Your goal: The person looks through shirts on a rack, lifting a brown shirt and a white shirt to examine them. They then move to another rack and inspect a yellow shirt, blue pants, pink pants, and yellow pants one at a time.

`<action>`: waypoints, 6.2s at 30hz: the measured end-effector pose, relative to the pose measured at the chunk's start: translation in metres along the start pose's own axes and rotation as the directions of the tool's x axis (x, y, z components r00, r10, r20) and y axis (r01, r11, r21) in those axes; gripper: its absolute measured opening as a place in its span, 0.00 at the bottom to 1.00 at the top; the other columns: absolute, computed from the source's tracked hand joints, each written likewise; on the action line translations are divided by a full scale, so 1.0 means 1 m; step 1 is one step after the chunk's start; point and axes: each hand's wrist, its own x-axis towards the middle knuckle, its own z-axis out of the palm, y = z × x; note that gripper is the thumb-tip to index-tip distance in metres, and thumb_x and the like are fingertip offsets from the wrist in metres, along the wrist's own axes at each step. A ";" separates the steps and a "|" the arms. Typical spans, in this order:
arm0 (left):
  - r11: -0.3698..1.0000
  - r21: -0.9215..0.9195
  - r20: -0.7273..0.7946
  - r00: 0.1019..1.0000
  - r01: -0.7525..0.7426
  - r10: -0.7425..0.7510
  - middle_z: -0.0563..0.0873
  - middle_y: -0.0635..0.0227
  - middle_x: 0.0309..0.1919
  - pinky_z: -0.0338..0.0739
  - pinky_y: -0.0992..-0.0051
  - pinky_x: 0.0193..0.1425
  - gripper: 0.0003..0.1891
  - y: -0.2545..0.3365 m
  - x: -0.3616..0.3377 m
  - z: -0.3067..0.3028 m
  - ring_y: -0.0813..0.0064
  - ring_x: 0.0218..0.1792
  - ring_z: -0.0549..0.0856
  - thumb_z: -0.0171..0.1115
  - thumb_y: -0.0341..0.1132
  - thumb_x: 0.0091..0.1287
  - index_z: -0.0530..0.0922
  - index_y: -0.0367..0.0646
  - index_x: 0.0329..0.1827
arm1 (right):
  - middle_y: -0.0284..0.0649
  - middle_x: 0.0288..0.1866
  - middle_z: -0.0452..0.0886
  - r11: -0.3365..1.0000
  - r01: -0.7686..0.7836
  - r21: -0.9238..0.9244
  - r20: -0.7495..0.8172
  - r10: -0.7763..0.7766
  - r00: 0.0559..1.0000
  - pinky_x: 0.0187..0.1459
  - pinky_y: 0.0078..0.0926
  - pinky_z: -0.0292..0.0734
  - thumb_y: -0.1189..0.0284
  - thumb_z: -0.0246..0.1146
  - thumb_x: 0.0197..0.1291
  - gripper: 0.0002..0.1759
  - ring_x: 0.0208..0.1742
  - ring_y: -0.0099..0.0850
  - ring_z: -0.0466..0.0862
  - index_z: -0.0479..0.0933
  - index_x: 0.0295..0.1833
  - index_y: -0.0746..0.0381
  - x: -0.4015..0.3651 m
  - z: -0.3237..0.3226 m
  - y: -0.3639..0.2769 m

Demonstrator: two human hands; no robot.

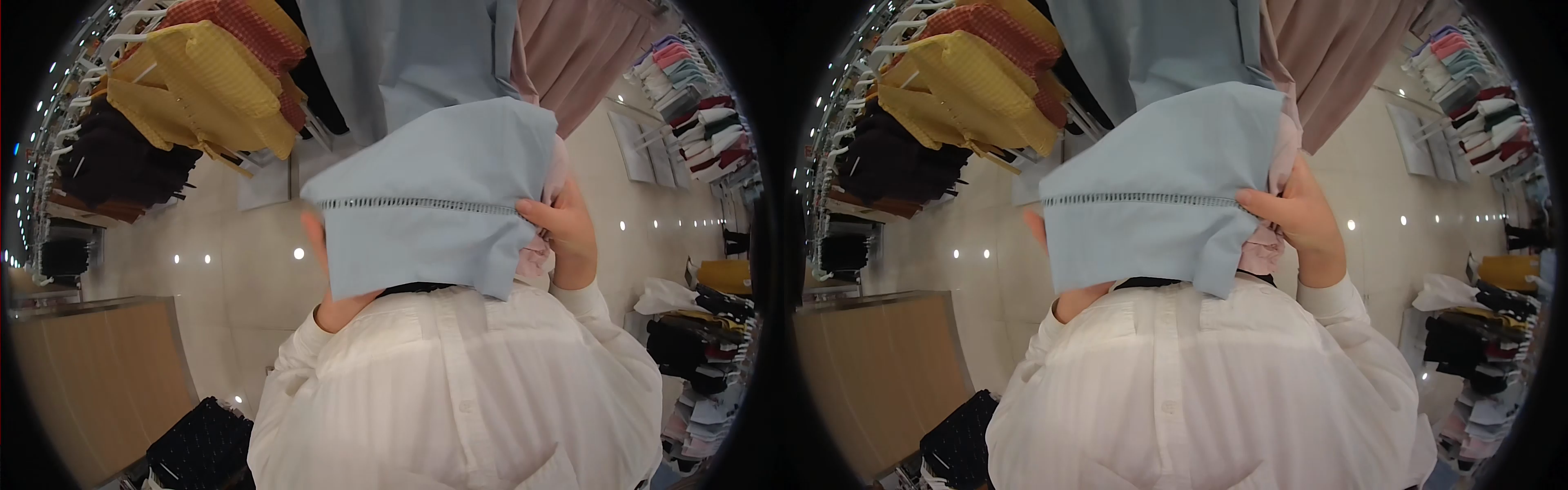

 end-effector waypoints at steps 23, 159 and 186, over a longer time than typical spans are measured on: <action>0.850 0.472 -0.517 0.855 0.232 0.054 0.76 0.64 0.48 0.72 0.72 0.52 0.19 -0.012 0.008 0.040 0.72 0.48 0.76 0.57 0.24 0.58 0.68 0.37 0.53 | 0.43 0.62 0.63 0.999 0.037 0.005 0.019 -0.037 0.999 0.61 0.24 0.57 0.80 0.63 0.43 0.43 0.62 0.30 0.64 0.50 0.66 0.70 -0.007 -0.005 -0.002; -0.959 0.109 0.784 0.616 -0.262 -0.080 0.72 0.58 0.52 0.60 0.64 0.59 0.21 0.120 0.353 0.080 0.58 0.56 0.69 0.54 0.42 0.60 0.70 0.41 0.54 | 0.41 0.25 0.76 0.351 0.645 -0.679 0.494 -0.433 0.754 0.31 0.25 0.71 0.62 0.53 0.59 0.20 0.26 0.31 0.77 0.70 0.51 0.64 0.251 -0.048 -0.176; -0.387 0.885 0.401 0.847 -0.259 0.349 0.69 0.55 0.52 0.67 0.71 0.54 0.40 0.194 0.327 -0.069 0.66 0.54 0.70 0.69 0.42 0.50 0.58 0.31 0.60 | 0.40 0.27 0.79 -0.098 0.425 -0.900 0.404 -0.554 0.728 0.30 0.19 0.70 0.65 0.55 0.60 0.17 0.26 0.24 0.76 0.74 0.47 0.68 0.298 0.004 -0.183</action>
